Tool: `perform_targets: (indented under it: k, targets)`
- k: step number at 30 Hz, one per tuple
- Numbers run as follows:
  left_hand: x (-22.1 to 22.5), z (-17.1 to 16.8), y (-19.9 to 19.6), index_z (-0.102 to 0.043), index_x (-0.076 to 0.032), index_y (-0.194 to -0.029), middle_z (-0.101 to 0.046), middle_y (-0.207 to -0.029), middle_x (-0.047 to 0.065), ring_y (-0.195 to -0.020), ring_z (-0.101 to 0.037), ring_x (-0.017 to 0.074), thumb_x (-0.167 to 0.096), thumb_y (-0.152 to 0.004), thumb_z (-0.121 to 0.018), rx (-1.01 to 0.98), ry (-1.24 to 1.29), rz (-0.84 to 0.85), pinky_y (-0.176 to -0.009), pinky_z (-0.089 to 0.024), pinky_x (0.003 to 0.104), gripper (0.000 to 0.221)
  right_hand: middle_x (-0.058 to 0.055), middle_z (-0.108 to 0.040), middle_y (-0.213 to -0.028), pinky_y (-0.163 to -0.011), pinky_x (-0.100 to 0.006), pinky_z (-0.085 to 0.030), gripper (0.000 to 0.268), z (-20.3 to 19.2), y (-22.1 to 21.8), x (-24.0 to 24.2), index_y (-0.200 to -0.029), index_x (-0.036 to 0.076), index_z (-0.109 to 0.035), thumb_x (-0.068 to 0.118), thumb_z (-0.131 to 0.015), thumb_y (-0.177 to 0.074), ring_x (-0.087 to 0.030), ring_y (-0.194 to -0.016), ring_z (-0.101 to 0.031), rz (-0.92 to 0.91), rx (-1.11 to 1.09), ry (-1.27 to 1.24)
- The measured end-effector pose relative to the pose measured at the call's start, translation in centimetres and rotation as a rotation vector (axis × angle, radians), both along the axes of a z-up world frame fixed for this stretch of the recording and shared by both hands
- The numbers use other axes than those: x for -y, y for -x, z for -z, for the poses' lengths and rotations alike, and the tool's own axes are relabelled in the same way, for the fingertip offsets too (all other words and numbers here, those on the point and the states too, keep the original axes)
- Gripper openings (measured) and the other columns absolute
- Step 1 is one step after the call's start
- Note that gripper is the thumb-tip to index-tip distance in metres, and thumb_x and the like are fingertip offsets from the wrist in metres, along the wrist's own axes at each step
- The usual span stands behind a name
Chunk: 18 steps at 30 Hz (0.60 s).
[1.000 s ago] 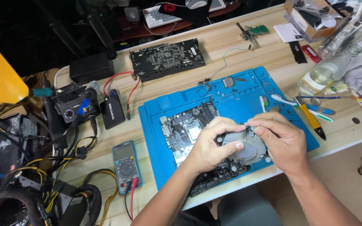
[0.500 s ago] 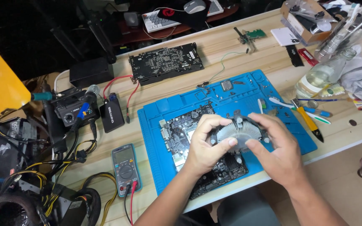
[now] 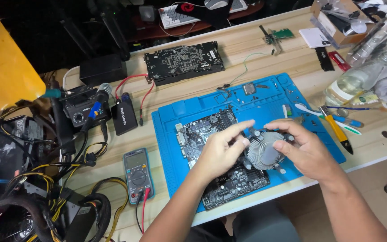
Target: Assembling a CPU cooling fan by snapping the fan unit onto the metal heatsink and then positioning it on the motherboard.
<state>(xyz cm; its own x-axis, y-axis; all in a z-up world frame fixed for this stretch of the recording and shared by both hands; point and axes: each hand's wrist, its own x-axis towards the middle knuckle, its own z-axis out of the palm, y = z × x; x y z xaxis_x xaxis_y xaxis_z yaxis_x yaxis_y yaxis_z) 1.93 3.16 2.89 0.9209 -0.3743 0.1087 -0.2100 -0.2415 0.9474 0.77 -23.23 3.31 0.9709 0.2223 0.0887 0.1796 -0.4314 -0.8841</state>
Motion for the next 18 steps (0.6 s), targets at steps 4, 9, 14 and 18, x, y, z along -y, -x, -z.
perform_targets:
  k: [4, 9, 14, 18]
  targets:
    - [0.2, 1.6, -0.5, -0.072, -0.020, -0.151, -0.065, -0.091, -0.008, -0.076, -0.054, 0.0092, -0.016, -0.102, -0.069, 0.003, 0.051, 0.044, -0.079, -0.049, 0.029, 0.049, -0.005, -0.074, -0.141, -0.118, -0.035, -0.050, 0.035, 0.7, -0.4, 0.7, -0.133, 0.010, -0.075, 0.015, -0.069, -0.099, -0.019, -0.137, -0.067, -0.043, 0.046, 0.027]
    - [0.3, 2.2, -0.5, -0.076, -0.023, -0.140, -0.065, -0.136, 0.007, -0.119, -0.068, 0.0229, -0.008, -0.098, -0.070, 0.105, -0.020, 0.070, -0.103, -0.054, 0.037, 0.045, -0.006, -0.074, -0.137, -0.121, -0.038, -0.048, 0.032, 1.0, -0.4, 0.6, -0.131, 0.010, -0.079, 0.018, -0.069, -0.101, -0.020, -0.135, -0.068, -0.162, 0.084, 0.105]
    - [0.5, 3.1, -0.9, -0.078, -0.011, -0.126, -0.078, -0.126, 0.010, -0.119, -0.075, 0.0277, -0.010, -0.102, -0.071, 0.253, 0.032, 0.077, -0.108, -0.057, 0.041, 0.025, -0.005, -0.073, -0.141, -0.118, -0.039, -0.049, 0.035, 0.1, 0.9, -0.6, -0.129, 0.014, -0.081, 0.016, -0.073, -0.095, -0.022, -0.137, -0.067, -0.007, 0.118, 0.244]
    - [0.7, 3.5, -0.5, -0.076, -0.014, -0.130, -0.077, -0.117, 0.006, -0.080, -0.074, 0.0166, -0.016, -0.108, -0.070, 0.228, 0.089, 0.066, -0.087, -0.061, 0.032, 0.023, -0.013, -0.064, -0.153, -0.120, -0.046, -0.047, 0.059, -1.3, 3.4, -2.6, -0.143, 0.010, -0.072, 0.021, -0.081, -0.086, -0.032, -0.144, -0.061, 0.103, 0.308, 0.413]
